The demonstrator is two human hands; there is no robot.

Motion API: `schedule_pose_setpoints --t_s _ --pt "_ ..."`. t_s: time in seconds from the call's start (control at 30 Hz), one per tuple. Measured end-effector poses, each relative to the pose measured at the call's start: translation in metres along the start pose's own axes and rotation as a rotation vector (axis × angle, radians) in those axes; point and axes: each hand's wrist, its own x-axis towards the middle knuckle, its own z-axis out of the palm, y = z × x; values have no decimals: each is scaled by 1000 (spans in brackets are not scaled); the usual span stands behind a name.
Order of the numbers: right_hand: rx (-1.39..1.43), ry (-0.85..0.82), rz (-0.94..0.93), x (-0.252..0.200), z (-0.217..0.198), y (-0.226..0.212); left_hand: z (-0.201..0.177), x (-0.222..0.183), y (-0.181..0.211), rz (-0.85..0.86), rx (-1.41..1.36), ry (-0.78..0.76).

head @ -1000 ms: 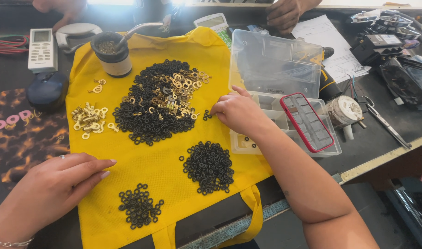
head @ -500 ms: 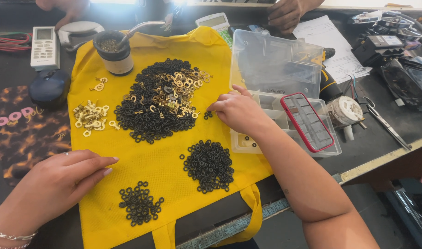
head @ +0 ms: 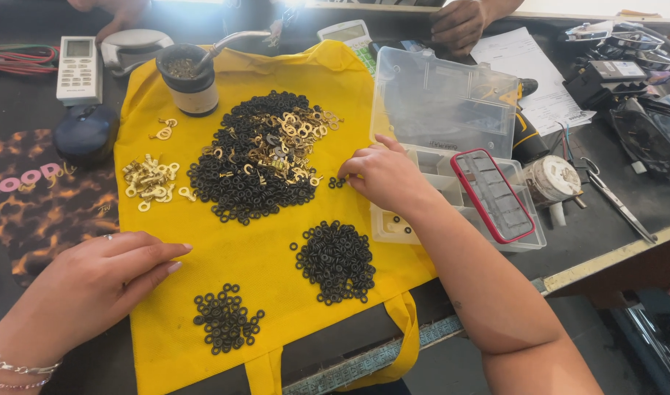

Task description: Sorting small black and gold metal rings on a yellow cloth at a workstation.

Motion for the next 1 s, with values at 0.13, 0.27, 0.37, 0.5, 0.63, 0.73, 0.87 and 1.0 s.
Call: schedule_pose_setpoints --t_s 0.13,0.27,0.37,0.5,0.63,0.73,0.87,1.0 --pt "-1 -26 31 1 0 -1 0 1 1 18 -11 18" --pt "-28 -43 19 0 -4 -2 0 3 2 45 -9 40" --pt "-28 -61 12 -1 -7 -5 2 2 1 47 -14 60" --pt "4 -76 15 -3 -15 -8 -1 3 -1 55 -39 55" --pt "23 -109 4 -5 -18 -9 -4 4 -1 37 -50 71" --pt "-61 -93 -20 -5 -12 -9 -3 4 -2 24 -57 73" --pt "-107 -64 -12 -9 -10 -11 -2 5 -3 7 -48 20" --pt "-70 -121 31 -10 -18 -19 -2 4 -4 3 -21 4"
